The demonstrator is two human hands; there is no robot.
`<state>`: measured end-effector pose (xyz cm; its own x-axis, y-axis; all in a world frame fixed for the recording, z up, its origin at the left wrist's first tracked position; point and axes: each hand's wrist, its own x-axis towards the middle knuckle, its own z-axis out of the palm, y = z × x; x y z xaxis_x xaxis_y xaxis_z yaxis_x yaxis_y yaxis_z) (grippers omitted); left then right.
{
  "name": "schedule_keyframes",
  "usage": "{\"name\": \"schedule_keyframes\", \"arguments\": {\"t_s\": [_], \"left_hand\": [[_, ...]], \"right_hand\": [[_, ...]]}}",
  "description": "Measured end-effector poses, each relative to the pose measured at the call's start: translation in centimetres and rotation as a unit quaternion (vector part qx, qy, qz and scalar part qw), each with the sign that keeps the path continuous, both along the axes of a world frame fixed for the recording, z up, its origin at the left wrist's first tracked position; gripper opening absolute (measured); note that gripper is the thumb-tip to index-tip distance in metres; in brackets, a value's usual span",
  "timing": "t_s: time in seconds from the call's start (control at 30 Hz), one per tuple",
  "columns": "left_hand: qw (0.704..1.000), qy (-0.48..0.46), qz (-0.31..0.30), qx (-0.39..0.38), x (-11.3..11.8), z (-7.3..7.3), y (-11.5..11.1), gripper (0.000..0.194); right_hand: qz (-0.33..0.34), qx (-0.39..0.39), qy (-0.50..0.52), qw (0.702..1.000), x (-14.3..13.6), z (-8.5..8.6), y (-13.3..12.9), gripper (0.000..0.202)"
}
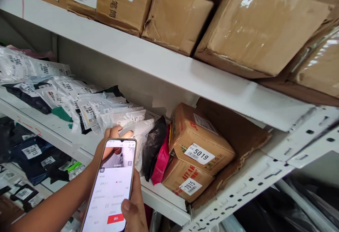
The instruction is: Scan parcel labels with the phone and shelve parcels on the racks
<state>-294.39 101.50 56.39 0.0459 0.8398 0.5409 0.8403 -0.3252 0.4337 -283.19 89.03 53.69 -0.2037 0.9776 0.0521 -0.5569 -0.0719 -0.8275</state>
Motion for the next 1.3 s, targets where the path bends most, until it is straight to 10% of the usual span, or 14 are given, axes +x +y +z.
{"name": "schedule_keyframes", "arguments": {"t_s": [0.23,0.4,0.47,0.6,0.77,1.3], "left_hand": [[0.998,0.011,-0.038,-0.038,-1.1,2.3,-1.6,0.023],[0.989,0.1,0.04,0.104,-4.3,1.5,-2.4,0.026],[0.977,0.144,-0.028,0.156,-5.1,2.1,-1.5,0.024],[0.928,0.245,-0.276,0.05,-5.4,5.1,1.2,0.026],[0.876,0.307,-0.373,-0.006,-5.1,7.9,3.4,0.037],[0.868,0.257,-0.392,-0.163,-5.4,8.5,4.4,0.069]], "right_hand": [[-0.009,0.03,0.009,0.999,-0.1,-2.4,1.4,0.111],[-0.044,0.029,0.049,0.997,-0.3,-2.3,1.8,0.108],[-0.048,0.027,0.044,0.997,-0.2,-1.6,1.5,0.103],[-0.016,0.017,0.048,0.999,-0.2,-0.2,0.8,0.091],[0.018,0.01,0.042,0.999,-0.5,-0.8,0.9,0.09],[0.079,-0.005,0.028,0.996,-0.2,-1.7,0.0,0.101]]}}
